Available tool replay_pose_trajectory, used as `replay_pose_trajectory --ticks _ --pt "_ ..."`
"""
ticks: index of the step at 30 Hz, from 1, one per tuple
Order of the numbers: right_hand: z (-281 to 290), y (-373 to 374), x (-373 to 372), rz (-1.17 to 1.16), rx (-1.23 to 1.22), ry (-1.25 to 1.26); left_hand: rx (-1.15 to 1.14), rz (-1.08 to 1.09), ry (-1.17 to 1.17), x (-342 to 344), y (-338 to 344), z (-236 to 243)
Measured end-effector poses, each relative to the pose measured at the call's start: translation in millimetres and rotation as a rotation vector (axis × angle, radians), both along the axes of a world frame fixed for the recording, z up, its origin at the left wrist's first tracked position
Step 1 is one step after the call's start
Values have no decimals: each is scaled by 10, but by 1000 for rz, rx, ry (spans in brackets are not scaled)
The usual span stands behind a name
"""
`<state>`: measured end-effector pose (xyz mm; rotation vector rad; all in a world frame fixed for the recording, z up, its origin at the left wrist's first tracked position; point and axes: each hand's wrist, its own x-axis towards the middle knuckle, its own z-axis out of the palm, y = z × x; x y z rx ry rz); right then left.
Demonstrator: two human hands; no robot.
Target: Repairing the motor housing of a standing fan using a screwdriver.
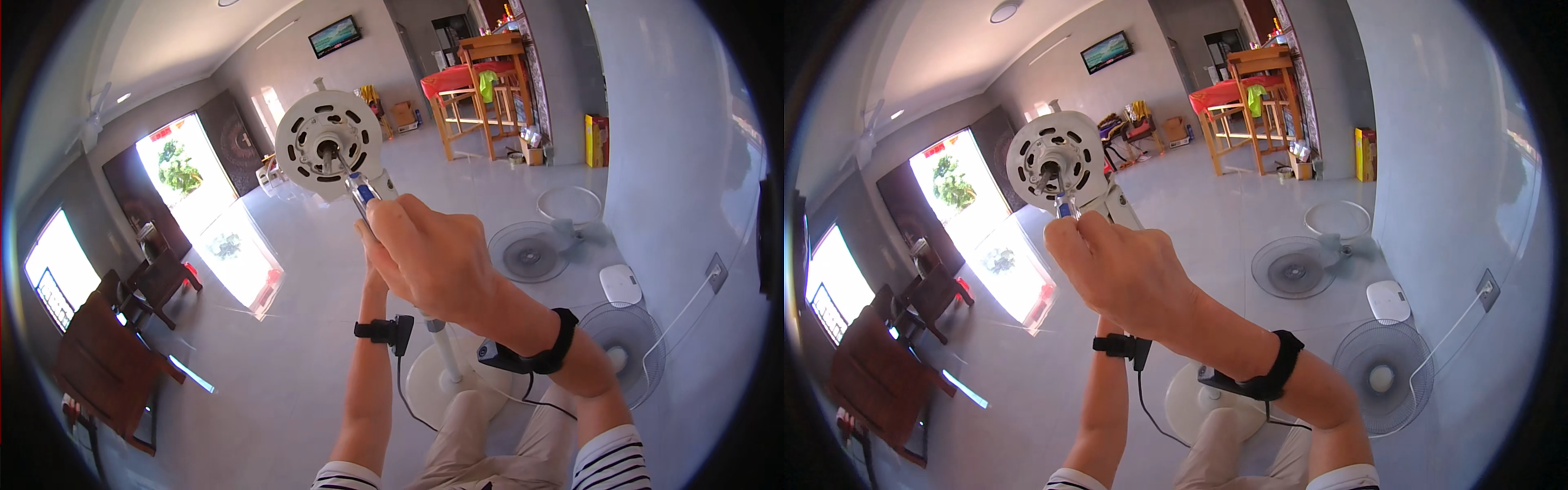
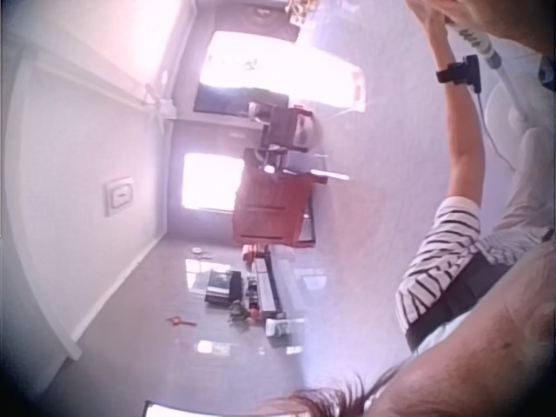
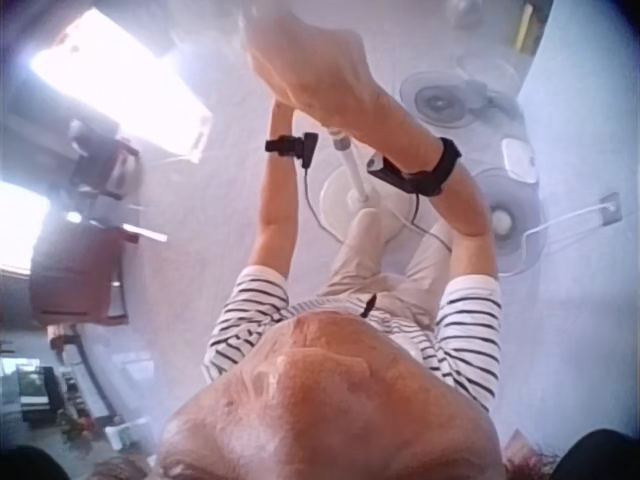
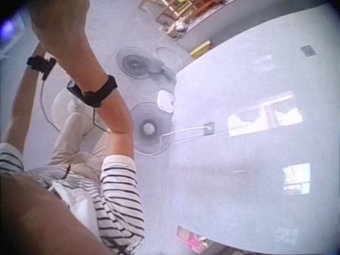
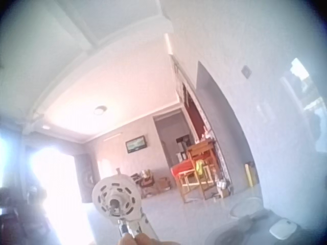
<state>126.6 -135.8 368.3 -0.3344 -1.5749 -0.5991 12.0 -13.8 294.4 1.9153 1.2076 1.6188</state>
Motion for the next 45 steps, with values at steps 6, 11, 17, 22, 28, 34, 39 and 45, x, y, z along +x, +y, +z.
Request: replay_pose_trajectory --ticks 6,11,17,22,28,34,39,45 --pt "-7 71 -37 24 -17 38 -20 41 114 -217 -527 -486" --pt "-130 129 -51 -93 49 -9 -33 88 181 36 -247 -83" --pt "-303 -90 54 -79 -26 -54 -20 167 230 -77 -597 -267" --pt "-435 -300 165 80 -215 -55 -72 -160 -401 -357 190 -478" --pt "-277 -223 392 364 -277 228 -34 -165 -298 -187 122 -310" --pt "-319 -184 274 386 -530 174 0 -178 -293 -255 158 -340" --pt "-426 -209 339 351 -577 171 -24 -156 -247 -215 100 -296" --pt "-246 -170 286 421 -543 321 -23 -182 -274 -211 111 -301"
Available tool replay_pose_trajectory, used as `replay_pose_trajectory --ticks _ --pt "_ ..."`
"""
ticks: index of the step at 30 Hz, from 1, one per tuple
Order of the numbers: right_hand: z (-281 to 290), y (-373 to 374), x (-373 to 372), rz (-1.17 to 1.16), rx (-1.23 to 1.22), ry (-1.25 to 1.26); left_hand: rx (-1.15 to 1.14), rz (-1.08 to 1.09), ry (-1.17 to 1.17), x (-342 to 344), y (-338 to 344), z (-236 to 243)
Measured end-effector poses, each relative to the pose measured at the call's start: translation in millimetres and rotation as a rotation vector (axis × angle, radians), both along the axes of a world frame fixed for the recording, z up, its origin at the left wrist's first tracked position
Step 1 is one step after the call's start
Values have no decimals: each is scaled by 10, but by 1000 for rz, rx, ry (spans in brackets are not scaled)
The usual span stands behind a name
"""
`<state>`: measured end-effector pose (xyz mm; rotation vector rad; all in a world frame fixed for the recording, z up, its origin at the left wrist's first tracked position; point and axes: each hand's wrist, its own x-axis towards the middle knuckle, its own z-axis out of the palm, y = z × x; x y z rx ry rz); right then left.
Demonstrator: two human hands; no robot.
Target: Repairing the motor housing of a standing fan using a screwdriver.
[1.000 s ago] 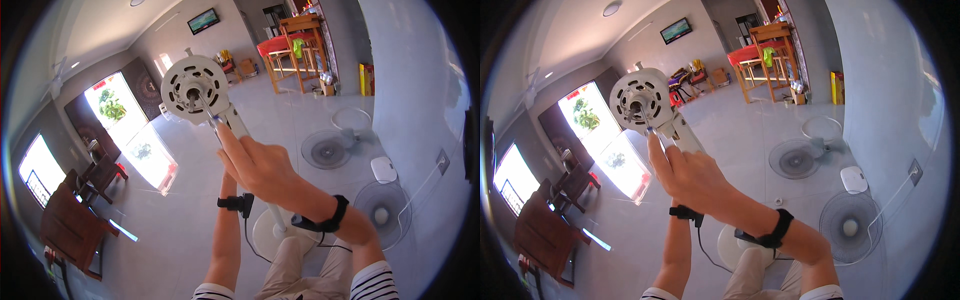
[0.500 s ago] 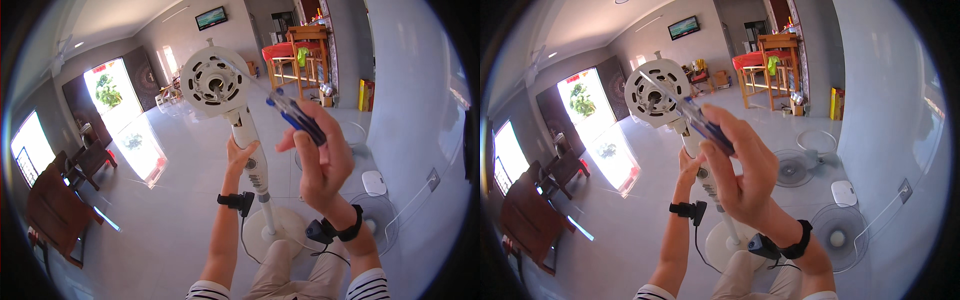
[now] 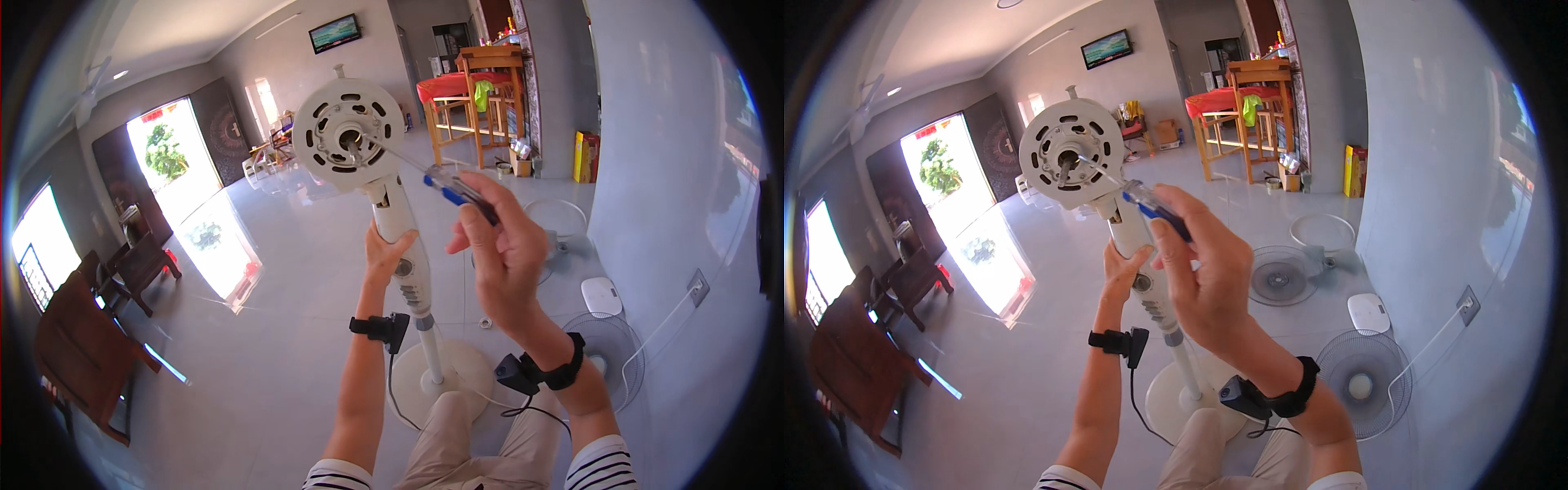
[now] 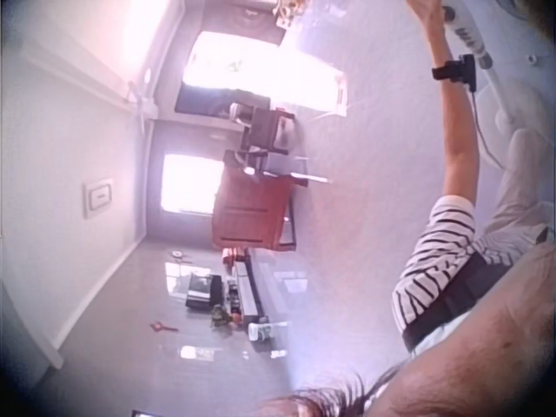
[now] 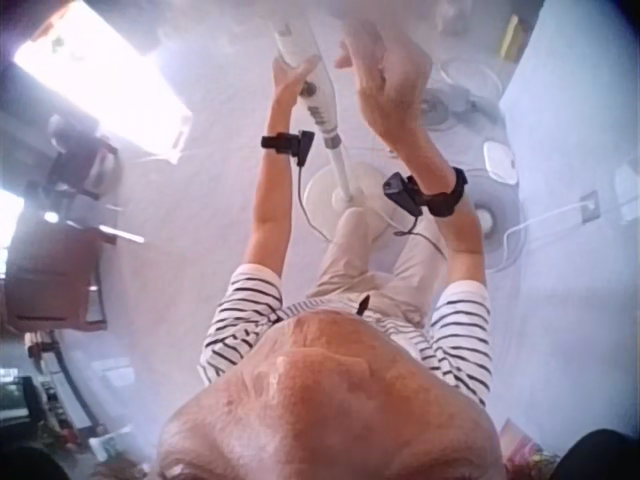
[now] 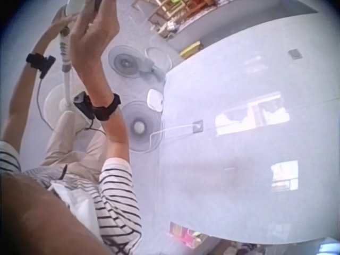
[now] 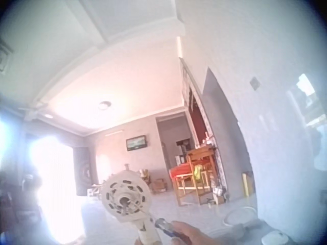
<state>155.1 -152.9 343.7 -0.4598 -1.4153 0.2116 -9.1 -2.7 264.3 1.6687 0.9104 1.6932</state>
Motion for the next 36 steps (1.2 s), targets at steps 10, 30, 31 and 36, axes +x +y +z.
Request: replay_pose_trajectory --ticks 10,30,31,36 --pt "-141 -151 -6 106 -25 -107 -57 44 -3 -15 20 -18" --pt "77 -16 260 -94 121 -29 13 15 27 -32 6 -12" --pt "75 -20 244 -93 119 -41 11 15 15 -27 16 -24" --pt "124 -21 150 16 51 7 57 17 24 -12 67 -44"
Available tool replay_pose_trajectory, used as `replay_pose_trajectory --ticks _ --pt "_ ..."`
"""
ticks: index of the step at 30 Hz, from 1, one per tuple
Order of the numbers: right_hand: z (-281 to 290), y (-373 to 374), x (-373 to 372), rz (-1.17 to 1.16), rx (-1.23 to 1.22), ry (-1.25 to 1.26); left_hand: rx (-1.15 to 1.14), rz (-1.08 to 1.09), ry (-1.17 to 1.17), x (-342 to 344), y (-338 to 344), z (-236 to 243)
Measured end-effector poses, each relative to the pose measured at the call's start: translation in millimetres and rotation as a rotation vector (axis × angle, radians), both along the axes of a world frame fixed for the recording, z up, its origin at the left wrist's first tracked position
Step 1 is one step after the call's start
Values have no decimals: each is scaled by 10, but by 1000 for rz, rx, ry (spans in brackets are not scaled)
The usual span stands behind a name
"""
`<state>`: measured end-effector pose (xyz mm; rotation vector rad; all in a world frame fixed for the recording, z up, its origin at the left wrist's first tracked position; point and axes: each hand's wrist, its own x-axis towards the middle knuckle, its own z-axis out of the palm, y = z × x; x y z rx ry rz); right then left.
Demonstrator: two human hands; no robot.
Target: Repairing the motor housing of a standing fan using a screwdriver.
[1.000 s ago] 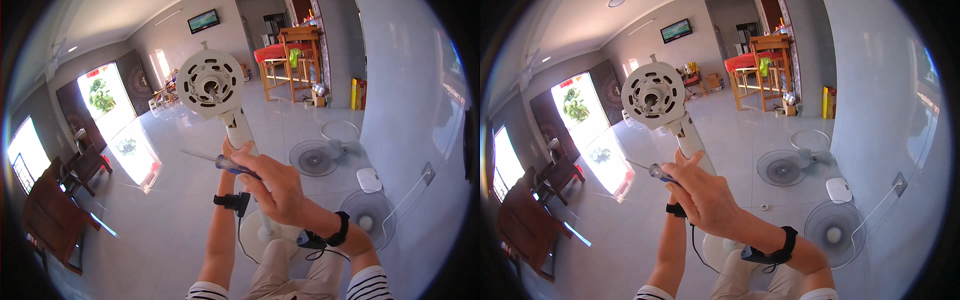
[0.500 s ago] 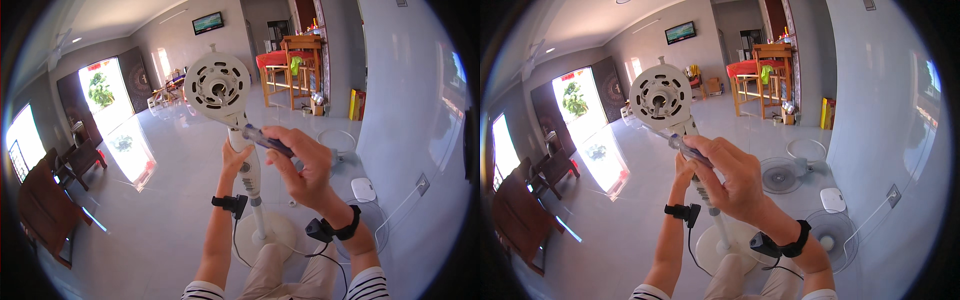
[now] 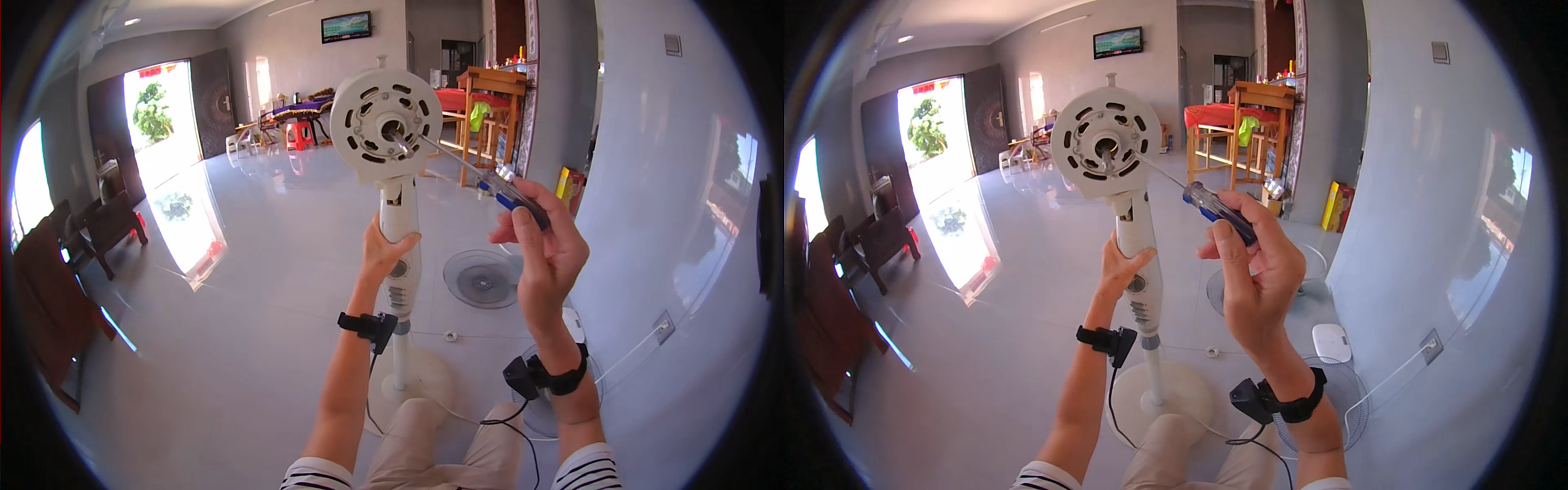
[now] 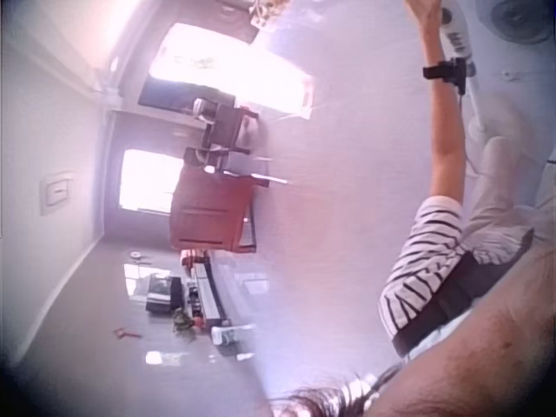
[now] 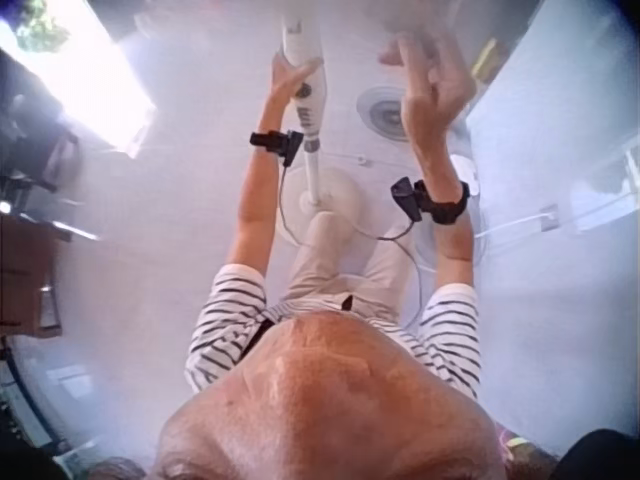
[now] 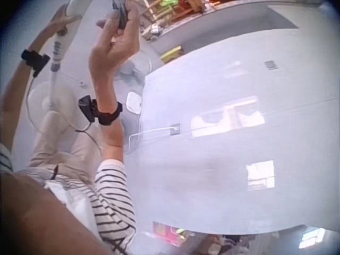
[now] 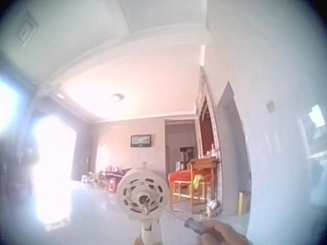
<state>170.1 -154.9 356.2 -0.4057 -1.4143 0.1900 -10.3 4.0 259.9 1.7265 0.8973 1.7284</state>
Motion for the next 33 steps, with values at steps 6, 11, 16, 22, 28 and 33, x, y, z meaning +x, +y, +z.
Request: replay_pose_trajectory --ticks 6,11,16,22,28,33 --pt "-29 24 -118 -27 -10 -26 18 18 -14 32 -24 11" --pt "-25 -13 -228 -64 -8 -11 37 37 -1 25 3 -6" --pt "9 -76 -205 -152 -5 9 48 43 -15 16 -25 9" --pt "22 -105 -288 -93 -10 -12 28 70 -10 4 -85 50" --pt "73 -168 -277 -157 107 -74 11 34 -21 57 -67 59" --pt "22 -158 -242 -226 141 -140 25 42 -52 39 -53 9"
